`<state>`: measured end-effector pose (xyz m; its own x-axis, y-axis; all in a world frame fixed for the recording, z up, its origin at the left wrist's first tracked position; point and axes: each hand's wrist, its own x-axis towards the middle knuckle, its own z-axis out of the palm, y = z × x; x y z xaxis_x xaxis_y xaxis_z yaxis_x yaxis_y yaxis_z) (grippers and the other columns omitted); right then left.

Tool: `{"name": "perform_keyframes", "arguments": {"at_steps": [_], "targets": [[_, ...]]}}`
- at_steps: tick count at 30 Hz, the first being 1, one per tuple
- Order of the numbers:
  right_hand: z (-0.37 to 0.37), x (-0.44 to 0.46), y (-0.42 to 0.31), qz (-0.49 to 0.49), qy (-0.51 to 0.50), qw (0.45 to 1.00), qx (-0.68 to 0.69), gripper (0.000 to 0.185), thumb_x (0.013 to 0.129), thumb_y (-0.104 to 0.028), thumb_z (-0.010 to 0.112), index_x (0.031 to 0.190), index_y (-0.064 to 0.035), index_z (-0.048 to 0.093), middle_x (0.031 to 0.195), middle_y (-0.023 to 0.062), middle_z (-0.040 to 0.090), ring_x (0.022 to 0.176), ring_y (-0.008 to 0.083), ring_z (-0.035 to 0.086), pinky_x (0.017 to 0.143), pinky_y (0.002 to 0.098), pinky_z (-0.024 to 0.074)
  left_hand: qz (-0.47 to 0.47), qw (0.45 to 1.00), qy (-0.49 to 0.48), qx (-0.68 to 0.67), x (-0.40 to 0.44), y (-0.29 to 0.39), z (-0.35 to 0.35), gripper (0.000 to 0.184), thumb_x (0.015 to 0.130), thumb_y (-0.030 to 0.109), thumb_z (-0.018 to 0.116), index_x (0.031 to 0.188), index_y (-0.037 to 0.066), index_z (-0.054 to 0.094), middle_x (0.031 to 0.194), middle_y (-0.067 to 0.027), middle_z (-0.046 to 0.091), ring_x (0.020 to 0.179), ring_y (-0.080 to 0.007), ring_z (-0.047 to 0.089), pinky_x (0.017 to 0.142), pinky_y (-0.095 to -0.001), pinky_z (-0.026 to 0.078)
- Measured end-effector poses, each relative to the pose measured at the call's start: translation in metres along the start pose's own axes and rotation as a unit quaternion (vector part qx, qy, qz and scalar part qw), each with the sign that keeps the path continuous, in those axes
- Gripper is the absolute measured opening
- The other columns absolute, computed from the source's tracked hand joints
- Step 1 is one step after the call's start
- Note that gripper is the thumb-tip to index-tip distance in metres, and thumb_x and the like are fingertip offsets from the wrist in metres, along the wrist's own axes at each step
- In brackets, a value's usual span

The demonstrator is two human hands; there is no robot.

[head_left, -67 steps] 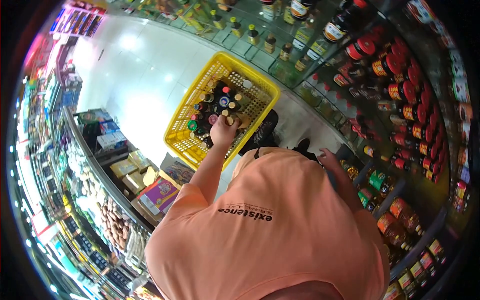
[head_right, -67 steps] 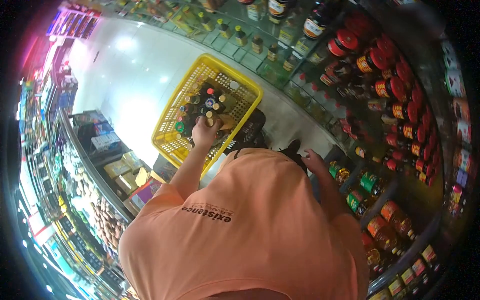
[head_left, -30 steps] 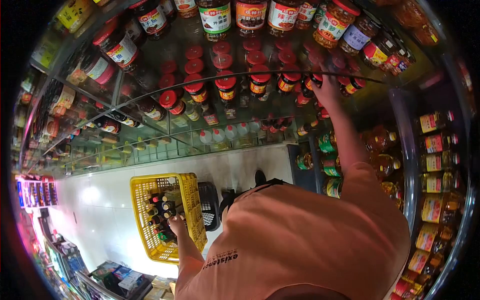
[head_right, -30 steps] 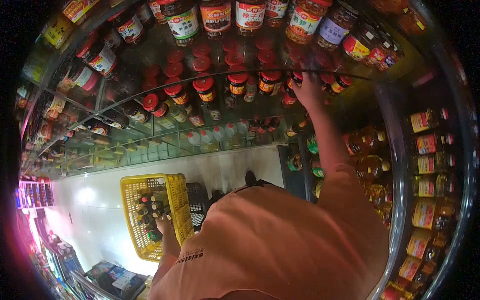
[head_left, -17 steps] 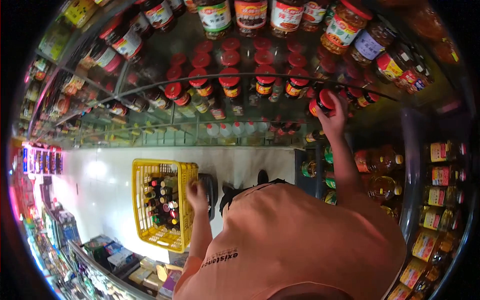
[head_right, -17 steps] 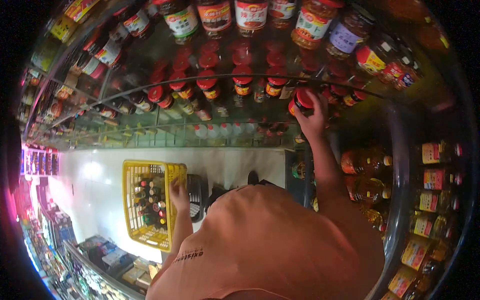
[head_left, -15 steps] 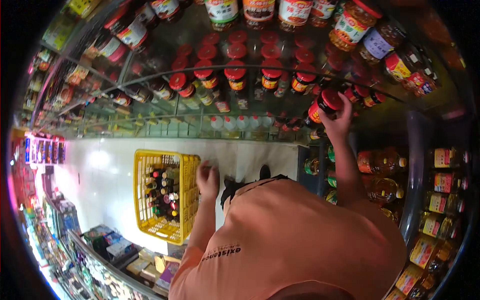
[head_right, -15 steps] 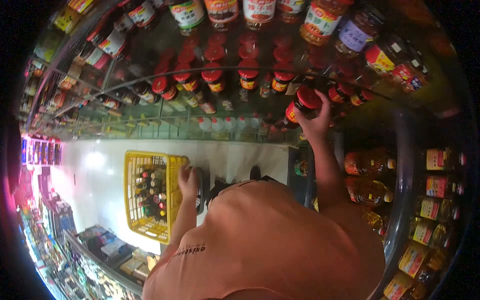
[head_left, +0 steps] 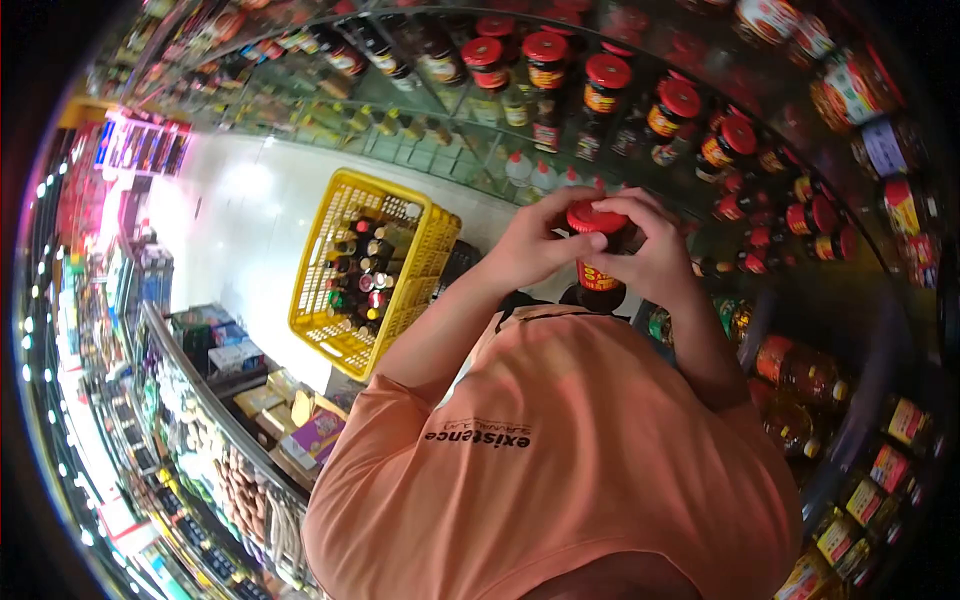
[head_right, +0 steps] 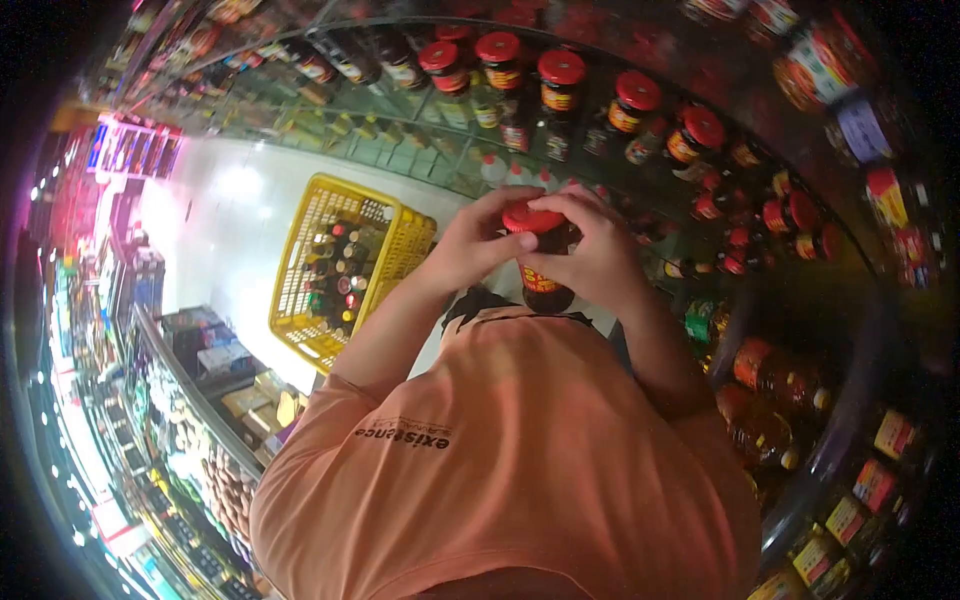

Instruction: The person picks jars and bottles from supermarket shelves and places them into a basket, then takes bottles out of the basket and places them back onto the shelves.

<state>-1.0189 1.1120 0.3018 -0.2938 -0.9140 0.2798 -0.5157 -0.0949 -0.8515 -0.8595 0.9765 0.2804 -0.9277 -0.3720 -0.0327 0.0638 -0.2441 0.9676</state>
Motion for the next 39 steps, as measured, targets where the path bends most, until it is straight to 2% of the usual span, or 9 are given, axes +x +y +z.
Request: {"name": "perform_keyframes", "arguments": {"at_steps": [2,7,11,15,20,27,30,33,39], "targets": [[0.018,0.007,-0.011,-0.036,-0.026,0.997,-0.065,0.064,0.070,-0.018,0.087,0.127,-0.0072,0.059,0.116,0.0151,0.064,0.105,0.0280,0.066,0.088,0.0408,0.0540,0.001,0.977,0.026,0.212,-0.015,0.010,-0.009,0.082,0.079,0.026,0.083,0.147,0.003,0.042,0.123,-0.0112,0.063,0.114,-0.0238,0.062,0.099,-0.0370,0.049],[0.071,0.020,-0.023,-0.005,-0.119,0.993,0.023,0.083,0.077,-0.015,0.082,0.147,-0.0064,0.038,0.132,0.0168,0.058,0.114,0.0279,0.063,0.093,0.0391,0.0537,-0.060,0.966,0.133,0.216,-0.062,0.028,-0.049,0.085,0.074,0.018,0.081,0.147,0.003,0.041,0.117,-0.0108,0.065,0.110,-0.0213,0.062,0.098,-0.0333,0.049],[0.101,0.026,0.027,0.052,-0.129,0.982,0.127,0.072,0.086,-0.013,0.075,0.148,-0.0073,0.039,0.143,0.0156,0.051,0.119,0.0253,0.059,0.095,0.0376,0.0508,-0.056,0.951,0.302,-0.028,-0.112,-0.009,-0.121,0.072,0.081,0.022,0.073,0.144,0.003,0.045,0.123,-0.0130,0.062,0.110,-0.0228,0.062,0.096,-0.0394,0.051],[0.118,0.012,0.112,0.262,-0.135,0.956,0.015,0.062,0.090,-0.020,0.071,0.145,-0.0093,0.044,0.133,0.0156,0.058,0.103,0.0252,0.064,0.088,0.0380,0.0524,-0.054,0.839,0.488,-0.234,-0.167,-0.040,-0.210,0.050,0.088,0.029,0.063,0.132,0.007,0.054,0.115,-0.0080,0.062,0.097,-0.0209,0.064,0.090,-0.0395,0.054],[0.149,-0.079,0.240,0.347,-0.202,0.908,-0.119,0.056,0.088,-0.028,0.071,0.136,-0.0081,0.052,0.109,0.0164,0.067,0.093,0.0296,0.068,0.083,0.0419,0.0536,-0.193,0.761,0.606,0.129,-0.220,-0.084,-0.311,0.050,0.083,0.044,0.073,0.112,0.004,0.064,0.094,-0.0059,0.070,0.087,-0.0188,0.067,0.075,-0.0334,0.053],[0.187,-0.174,0.242,0.461,-0.278,0.838,-0.094,0.047,0.088,-0.027,0.069,0.128,-0.0057,0.058,0.085,0.0133,0.070,0.076,0.0243,0.068,0.071,0.0388,0.0538,-0.292,0.729,0.443,0.433,-0.215,-0.161,-0.357,0.061,0.074,0.035,0.078,0.126,0.014,0.055,0.114,-0.0209,0.066,0.106,-0.0397,0.065,0.090,-0.0468,0.053],[0.191,-0.216,0.252,0.473,-0.213,0.845,-0.128,0.041,0.087,-0.021,0.070,0.122,-0.0020,0.060,0.078,0.0082,0.065,0.062,0.0179,0.062,0.055,0.0353,0.0510,-0.310,0.752,0.364,0.454,-0.207,-0.209,-0.389,0.064,0.074,0.034,0.077,0.130,0.015,0.052,0.119,-0.0202,0.065,0.109,-0.0396,0.064,0.090,-0.0468,0.053],[0.169,-0.324,0.343,0.559,-0.107,0.796,0.205,0.031,0.092,-0.024,0.063,0.117,-0.0061,0.061,0.091,0.0141,0.067,0.070,0.0289,0.068,0.058,0.0381,0.0543,-0.345,0.749,0.257,0.504,-0.193,-0.230,-0.401,0.068,0.075,0.033,0.077,0.135,0.017,0.049,0.122,-0.0185,0.064,0.112,-0.0383,0.064,0.092,-0.0466,0.054],[0.186,-0.298,0.217,0.653,0.069,0.742,0.135,0.027,0.094,-0.016,0.059,0.121,-0.0116,0.059,0.090,0.0084,0.064,0.064,0.0182,0.062,0.053,0.0335,0.0519,-0.485,0.674,0.145,0.538,-0.162,-0.259,-0.416,0.070,0.078,0.041,0.078,0.134,0.016,0.043,0.130,-0.0170,0.059,0.115,-0.0346,0.065,0.089,-0.0464,0.056]]}}
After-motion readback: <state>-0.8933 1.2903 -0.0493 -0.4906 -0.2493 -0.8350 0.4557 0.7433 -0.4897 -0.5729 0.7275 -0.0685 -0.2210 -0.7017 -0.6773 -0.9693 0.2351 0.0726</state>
